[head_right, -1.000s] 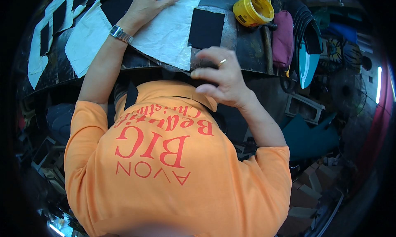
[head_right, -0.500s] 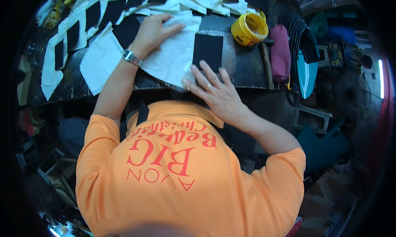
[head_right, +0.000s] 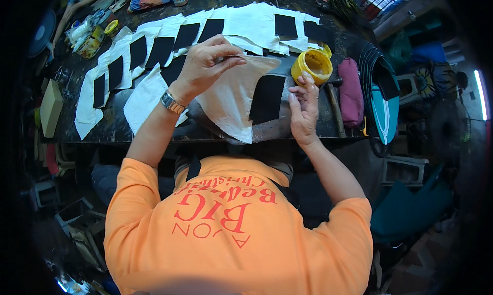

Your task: The person assembles hat components by placing black fabric pieces onto white paper templates, then transfers them to a green hat base. They use scissors to trim the fabric and a hammer to secure the pieces. The person also handles a yellow container, opening and closing it during the process.

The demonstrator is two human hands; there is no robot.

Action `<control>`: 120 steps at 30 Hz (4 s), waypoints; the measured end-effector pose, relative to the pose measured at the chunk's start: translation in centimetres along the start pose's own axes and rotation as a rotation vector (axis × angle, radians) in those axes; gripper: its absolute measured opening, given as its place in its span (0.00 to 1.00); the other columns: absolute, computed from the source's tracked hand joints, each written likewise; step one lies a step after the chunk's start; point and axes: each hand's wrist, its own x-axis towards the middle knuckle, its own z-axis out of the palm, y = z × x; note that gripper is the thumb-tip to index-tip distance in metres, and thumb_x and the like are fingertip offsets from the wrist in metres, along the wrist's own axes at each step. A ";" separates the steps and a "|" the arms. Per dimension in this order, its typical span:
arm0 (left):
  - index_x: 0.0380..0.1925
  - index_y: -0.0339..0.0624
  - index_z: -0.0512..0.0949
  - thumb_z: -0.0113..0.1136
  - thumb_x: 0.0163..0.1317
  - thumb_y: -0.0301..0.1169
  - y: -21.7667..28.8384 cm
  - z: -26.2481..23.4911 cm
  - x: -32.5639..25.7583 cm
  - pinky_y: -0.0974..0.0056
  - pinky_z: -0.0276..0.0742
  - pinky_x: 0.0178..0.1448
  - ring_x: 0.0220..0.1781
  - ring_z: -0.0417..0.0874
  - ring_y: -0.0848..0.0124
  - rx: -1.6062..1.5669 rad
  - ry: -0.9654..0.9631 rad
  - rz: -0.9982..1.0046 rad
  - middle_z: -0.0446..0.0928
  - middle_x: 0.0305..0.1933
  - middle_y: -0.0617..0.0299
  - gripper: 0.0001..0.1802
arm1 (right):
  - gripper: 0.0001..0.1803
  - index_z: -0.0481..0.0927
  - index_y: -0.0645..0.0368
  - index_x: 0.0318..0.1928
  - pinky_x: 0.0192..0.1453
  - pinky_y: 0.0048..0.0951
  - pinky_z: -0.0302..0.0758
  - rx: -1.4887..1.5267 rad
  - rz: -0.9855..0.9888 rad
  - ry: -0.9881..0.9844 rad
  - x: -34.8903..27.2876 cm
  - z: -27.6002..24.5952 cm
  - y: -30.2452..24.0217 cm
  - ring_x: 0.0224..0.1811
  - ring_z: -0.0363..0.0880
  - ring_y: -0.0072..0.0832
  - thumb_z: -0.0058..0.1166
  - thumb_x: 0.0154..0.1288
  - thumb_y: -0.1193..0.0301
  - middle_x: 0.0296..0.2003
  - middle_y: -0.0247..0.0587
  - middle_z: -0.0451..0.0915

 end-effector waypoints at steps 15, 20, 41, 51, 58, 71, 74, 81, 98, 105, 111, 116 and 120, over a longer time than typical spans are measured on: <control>0.47 0.52 0.90 0.67 0.64 0.54 -15.8 0.0 13.2 0.60 0.81 0.51 0.49 0.88 0.63 0.452 0.015 -0.339 0.88 0.47 0.58 0.22 | 0.35 0.63 0.56 0.75 0.58 0.25 0.73 -0.255 0.018 0.024 -1.1 0.9 2.3 0.47 0.74 0.22 0.58 0.69 0.78 0.59 0.40 0.70; 0.57 0.58 0.85 0.65 0.63 0.60 -19.6 0.9 11.1 0.49 0.74 0.63 0.61 0.81 0.56 0.754 0.018 -0.383 0.82 0.60 0.54 0.29 | 0.35 0.65 0.56 0.74 0.57 0.27 0.74 -0.341 0.009 0.022 -1.1 1.0 1.7 0.46 0.74 0.23 0.59 0.68 0.78 0.59 0.42 0.70; 0.44 0.39 0.85 0.70 0.60 0.25 4.9 -2.0 -11.8 0.61 0.79 0.57 0.52 0.83 0.60 -0.098 -0.112 -0.385 0.82 0.50 0.55 0.12 | 0.33 0.90 0.55 0.47 0.56 0.45 0.75 -1.369 -0.095 -0.627 12.2 -6.8 -2.7 0.52 0.79 0.46 0.60 0.63 0.38 0.48 0.50 0.85; 0.46 0.39 0.84 0.71 0.59 0.25 2.8 -6.3 -16.7 0.58 0.78 0.59 0.56 0.82 0.57 0.241 0.083 -0.473 0.81 0.51 0.55 0.14 | 0.45 0.83 0.70 0.53 0.58 0.44 0.72 -1.661 0.156 -0.902 14.0 -4.5 -1.7 0.53 0.80 0.43 0.64 0.59 0.35 0.49 0.57 0.83; 0.49 0.40 0.84 0.71 0.61 0.30 -0.9 -6.2 -14.5 0.57 0.78 0.63 0.59 0.82 0.56 0.393 0.040 -0.426 0.81 0.56 0.53 0.17 | 0.40 0.87 0.62 0.46 0.52 0.47 0.81 -1.694 -0.001 -0.562 12.9 -4.8 -4.4 0.51 0.83 0.44 0.44 0.73 0.35 0.44 0.56 0.84; 0.41 0.38 0.85 0.68 0.65 0.33 -3.6 -5.7 -14.0 0.64 0.82 0.45 0.36 0.87 0.67 0.143 0.279 -0.691 0.86 0.35 0.58 0.10 | 0.26 0.88 0.61 0.48 0.45 0.37 0.79 -1.367 0.150 -0.764 7.3 -0.7 -14.2 0.37 0.86 0.39 0.58 0.71 0.48 0.35 0.49 0.85; 0.41 0.36 0.85 0.65 0.69 0.30 -3.8 -5.9 -14.8 0.70 0.81 0.44 0.38 0.85 0.77 -0.137 0.420 -0.730 0.85 0.36 0.63 0.08 | 0.25 0.84 0.56 0.60 0.54 0.36 0.79 -0.845 0.027 -0.772 6.6 2.5 -13.2 0.44 0.86 0.32 0.60 0.71 0.54 0.46 0.45 0.86; 0.44 0.34 0.83 0.63 0.71 0.28 -3.8 -5.7 -15.9 0.71 0.84 0.46 0.39 0.84 0.78 -0.475 0.582 -0.776 0.83 0.39 0.64 0.08 | 0.41 0.43 0.40 0.82 0.80 0.53 0.54 -0.137 -0.198 -0.749 4.5 15.0 -1.5 0.71 0.72 0.48 0.47 0.79 0.51 0.63 0.52 0.78; 0.50 0.35 0.82 0.60 0.70 0.37 -2.8 -19.9 -20.8 0.46 0.78 0.66 0.59 0.83 0.51 -1.343 1.044 -0.477 0.84 0.55 0.45 0.17 | 0.44 0.36 0.41 0.82 0.83 0.57 0.42 -0.566 -0.178 -0.905 3.9 18.4 0.6 0.74 0.68 0.46 0.36 0.78 0.39 0.66 0.49 0.77; 0.52 0.35 0.79 0.61 0.69 0.32 2.6 -15.8 -16.9 0.51 0.81 0.63 0.62 0.83 0.58 -0.861 1.081 -0.406 0.77 0.64 0.47 0.16 | 0.43 0.37 0.47 0.82 0.78 0.46 0.60 -0.189 -0.033 -0.598 5.5 16.9 1.6 0.69 0.75 0.42 0.38 0.80 0.45 0.65 0.47 0.77; 0.45 0.42 0.78 0.61 0.70 0.29 5.4 -1.2 -12.4 0.54 0.69 0.73 0.71 0.75 0.58 -0.563 0.034 -0.441 0.73 0.69 0.48 0.07 | 0.31 0.52 0.50 0.78 0.62 0.32 0.77 0.136 0.117 -0.094 8.8 7.3 1.3 0.53 0.84 0.31 0.42 0.83 0.56 0.52 0.46 0.83; 0.47 0.45 0.79 0.66 0.66 0.39 6.4 4.0 -12.1 0.40 0.44 0.83 0.81 0.59 0.47 0.040 -0.438 -0.147 0.69 0.72 0.42 0.14 | 0.31 0.56 0.55 0.77 0.52 0.26 0.80 0.005 0.165 -0.201 6.9 1.2 1.0 0.43 0.83 0.22 0.50 0.80 0.65 0.42 0.42 0.85; 0.57 0.47 0.77 0.71 0.62 0.47 6.4 4.0 -12.5 0.40 0.46 0.82 0.81 0.57 0.47 0.112 -0.472 -0.112 0.66 0.74 0.44 0.28 | 0.34 0.56 0.57 0.77 0.49 0.22 0.80 -0.052 0.284 -0.251 3.8 0.3 1.3 0.41 0.83 0.20 0.54 0.76 0.74 0.37 0.40 0.83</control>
